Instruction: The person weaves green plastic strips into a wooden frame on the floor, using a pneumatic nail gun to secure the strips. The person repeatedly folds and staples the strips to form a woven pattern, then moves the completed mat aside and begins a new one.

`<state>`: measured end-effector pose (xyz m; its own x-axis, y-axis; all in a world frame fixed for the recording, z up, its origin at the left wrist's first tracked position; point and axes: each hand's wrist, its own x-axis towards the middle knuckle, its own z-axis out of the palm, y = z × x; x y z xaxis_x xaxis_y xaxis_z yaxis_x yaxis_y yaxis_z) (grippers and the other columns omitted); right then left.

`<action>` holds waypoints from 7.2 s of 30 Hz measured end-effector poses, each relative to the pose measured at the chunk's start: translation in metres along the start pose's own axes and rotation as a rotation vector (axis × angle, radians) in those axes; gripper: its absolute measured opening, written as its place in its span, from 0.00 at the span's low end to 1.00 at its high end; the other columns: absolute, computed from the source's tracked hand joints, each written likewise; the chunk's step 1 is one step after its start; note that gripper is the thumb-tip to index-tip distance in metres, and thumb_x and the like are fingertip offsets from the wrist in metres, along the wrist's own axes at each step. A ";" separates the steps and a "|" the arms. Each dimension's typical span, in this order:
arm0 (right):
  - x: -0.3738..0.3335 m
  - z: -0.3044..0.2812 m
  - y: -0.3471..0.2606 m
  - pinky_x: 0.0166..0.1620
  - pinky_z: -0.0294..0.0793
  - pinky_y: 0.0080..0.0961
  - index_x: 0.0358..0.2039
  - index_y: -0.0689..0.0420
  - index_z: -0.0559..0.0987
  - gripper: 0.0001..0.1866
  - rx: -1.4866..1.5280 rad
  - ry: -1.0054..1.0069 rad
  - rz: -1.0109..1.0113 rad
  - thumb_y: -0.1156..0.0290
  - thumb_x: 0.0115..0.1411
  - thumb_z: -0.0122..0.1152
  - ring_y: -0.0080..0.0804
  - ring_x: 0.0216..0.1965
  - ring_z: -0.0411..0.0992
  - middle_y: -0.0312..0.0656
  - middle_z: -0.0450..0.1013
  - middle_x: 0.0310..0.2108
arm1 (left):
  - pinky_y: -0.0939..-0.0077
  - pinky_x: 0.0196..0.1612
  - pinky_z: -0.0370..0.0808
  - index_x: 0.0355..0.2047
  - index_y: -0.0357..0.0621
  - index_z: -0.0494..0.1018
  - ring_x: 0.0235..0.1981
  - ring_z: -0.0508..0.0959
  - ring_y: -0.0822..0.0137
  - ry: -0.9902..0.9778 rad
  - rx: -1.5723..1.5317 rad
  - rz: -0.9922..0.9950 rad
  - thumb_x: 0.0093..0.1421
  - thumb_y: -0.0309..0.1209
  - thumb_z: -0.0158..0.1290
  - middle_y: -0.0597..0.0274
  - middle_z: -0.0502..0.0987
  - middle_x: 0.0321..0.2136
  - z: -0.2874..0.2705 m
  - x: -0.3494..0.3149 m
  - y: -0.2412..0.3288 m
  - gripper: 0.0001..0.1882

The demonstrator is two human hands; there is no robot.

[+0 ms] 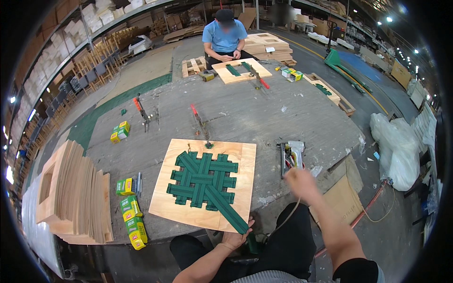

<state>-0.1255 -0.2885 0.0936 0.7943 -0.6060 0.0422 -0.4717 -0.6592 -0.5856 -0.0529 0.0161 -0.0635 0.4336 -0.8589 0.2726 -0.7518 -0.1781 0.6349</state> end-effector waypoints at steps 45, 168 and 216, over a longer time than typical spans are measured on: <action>-0.051 0.076 -0.141 0.20 0.68 0.23 0.50 0.65 0.76 0.17 0.492 -0.634 0.204 0.74 0.64 0.69 0.20 0.18 0.70 0.37 0.76 0.28 | 0.49 0.51 0.73 0.44 0.54 0.76 0.47 0.78 0.48 0.193 -0.310 0.056 0.56 0.33 0.61 0.59 0.78 0.41 -0.025 0.017 0.004 0.14; 0.048 -0.046 0.093 0.52 0.78 0.53 0.62 0.54 0.68 0.31 -0.471 -0.076 0.268 0.61 0.58 0.64 0.62 0.48 0.80 0.62 0.81 0.44 | 0.67 0.23 0.75 0.39 0.38 0.81 0.23 0.80 0.66 0.138 -0.701 -1.118 0.73 0.47 0.51 0.58 0.84 0.25 -0.145 0.121 -0.027 0.23; 0.042 0.052 -0.058 0.42 0.79 0.46 0.50 0.46 0.78 0.22 -0.151 -0.507 -0.884 0.52 0.59 0.70 0.48 0.41 0.81 0.41 0.81 0.37 | 0.74 0.54 0.76 0.54 0.36 0.80 0.50 0.79 0.72 0.388 -0.733 -0.627 0.74 0.38 0.55 0.60 0.80 0.54 -0.194 0.059 0.033 0.18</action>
<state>-0.0453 -0.2529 0.0874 0.9323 0.3592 0.0412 0.3447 -0.8485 -0.4015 0.0446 0.0527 0.1138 0.8702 -0.4763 -0.1263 0.0936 -0.0919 0.9914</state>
